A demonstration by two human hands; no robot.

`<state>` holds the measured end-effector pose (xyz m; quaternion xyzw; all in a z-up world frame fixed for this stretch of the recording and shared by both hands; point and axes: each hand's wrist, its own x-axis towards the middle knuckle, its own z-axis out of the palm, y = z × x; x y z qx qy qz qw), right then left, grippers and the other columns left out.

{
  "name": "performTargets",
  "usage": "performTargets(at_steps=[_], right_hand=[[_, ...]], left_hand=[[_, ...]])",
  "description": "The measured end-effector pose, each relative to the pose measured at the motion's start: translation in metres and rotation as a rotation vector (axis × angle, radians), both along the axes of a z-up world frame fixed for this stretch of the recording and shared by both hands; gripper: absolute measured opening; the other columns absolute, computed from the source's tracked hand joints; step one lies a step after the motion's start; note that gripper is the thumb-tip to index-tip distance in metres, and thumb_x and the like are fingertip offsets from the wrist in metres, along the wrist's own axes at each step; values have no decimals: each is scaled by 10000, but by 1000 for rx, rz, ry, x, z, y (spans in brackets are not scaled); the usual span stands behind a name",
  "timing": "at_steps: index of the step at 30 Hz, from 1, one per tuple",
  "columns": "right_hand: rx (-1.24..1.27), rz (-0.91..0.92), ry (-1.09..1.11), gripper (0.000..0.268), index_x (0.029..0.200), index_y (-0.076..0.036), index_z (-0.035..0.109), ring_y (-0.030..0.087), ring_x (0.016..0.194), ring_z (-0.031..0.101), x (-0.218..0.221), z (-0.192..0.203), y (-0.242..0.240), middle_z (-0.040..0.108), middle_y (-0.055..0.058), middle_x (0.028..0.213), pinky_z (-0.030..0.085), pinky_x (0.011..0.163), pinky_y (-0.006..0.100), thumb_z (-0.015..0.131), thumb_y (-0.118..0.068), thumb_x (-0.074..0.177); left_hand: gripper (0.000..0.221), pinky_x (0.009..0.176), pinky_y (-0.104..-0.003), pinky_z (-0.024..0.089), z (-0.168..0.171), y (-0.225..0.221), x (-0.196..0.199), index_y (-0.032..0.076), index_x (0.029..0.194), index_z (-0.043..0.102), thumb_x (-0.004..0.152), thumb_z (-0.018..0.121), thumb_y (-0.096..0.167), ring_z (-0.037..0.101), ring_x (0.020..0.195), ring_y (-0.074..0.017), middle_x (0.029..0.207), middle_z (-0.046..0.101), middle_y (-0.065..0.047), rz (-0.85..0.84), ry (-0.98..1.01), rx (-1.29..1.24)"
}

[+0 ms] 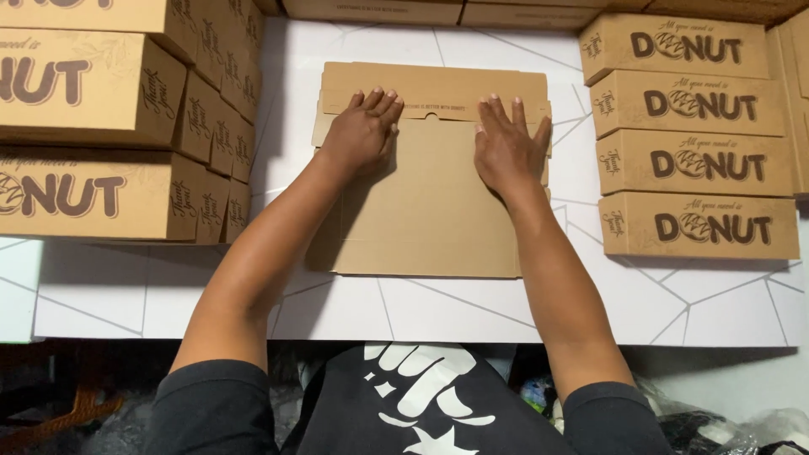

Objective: Folding flat cardboard sheets into donut boxes by following pre-scored lines and tucking in flaps.

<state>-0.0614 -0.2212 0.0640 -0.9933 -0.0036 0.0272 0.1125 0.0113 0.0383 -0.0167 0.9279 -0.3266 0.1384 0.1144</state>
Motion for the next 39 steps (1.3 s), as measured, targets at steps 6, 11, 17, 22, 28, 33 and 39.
performTargets(at_steps=[6, 11, 17, 22, 28, 33, 39], right_hand=[[17, 17, 85, 518, 1586, -224, 325, 345, 1560, 133, 7, 5, 36, 266, -15, 1684, -6, 1153, 744, 276, -304, 1076], [-24, 42, 100, 519, 1589, -237, 317, 290, 1563, 135, 7, 6, 44, 252, -45, 1686, 5, 1151, 741, 265, -314, 1079], [-2, -22, 133, 561, 1601, -252, 314, 249, 1567, 119, 5, 10, 28, 248, -61, 1687, -34, 1158, 723, 269, -373, 1056], [5, -60, 140, 558, 1597, -234, 312, 310, 1564, 116, 5, 11, 39, 241, -40, 1690, -39, 1155, 730, 261, -353, 1054], [2, 14, 103, 556, 1607, -234, 292, 331, 1565, 101, 10, 6, 59, 238, -45, 1692, -35, 1136, 765, 270, -295, 1055], [10, 6, 132, 542, 1594, -266, 318, 248, 1571, 120, 1, 21, 44, 249, -59, 1688, -48, 1149, 736, 286, -378, 1065], [34, -82, 116, 551, 1584, -240, 345, 295, 1569, 109, -2, 18, -4, 244, -35, 1690, -43, 1138, 774, 304, -389, 1055]], left_hand=[[505, 984, -581, 403, -25, -16, 25, -15, 1442, 524, 1016, 496, 255, 472, 1288, -391, 1454, 574, -175, -220, -133, 95], [560, 1132, -587, 287, -9, -9, 24, 3, 1569, 365, 1063, 390, 242, 339, 1452, -409, 1587, 427, -204, -234, 159, 158], [534, 1151, -537, 301, 2, 31, 21, 12, 1558, 390, 1065, 379, 217, 366, 1462, -388, 1593, 427, -197, -217, 210, 155], [534, 1113, -550, 328, -16, 25, 27, -33, 1507, 422, 1043, 414, 232, 400, 1406, -395, 1531, 493, -221, -203, 120, 154], [539, 1063, -585, 362, -17, -12, 28, -29, 1498, 445, 1056, 430, 278, 426, 1380, -412, 1518, 506, -222, -206, 16, 195], [492, 1120, -571, 355, -19, -14, 15, 6, 1505, 490, 1059, 481, 214, 450, 1408, -400, 1526, 523, -194, -147, 0, 13], [448, 1085, -592, 346, 9, 25, -7, 12, 1437, 521, 1055, 411, 220, 468, 1383, -423, 1493, 542, -212, -29, 56, -38]])
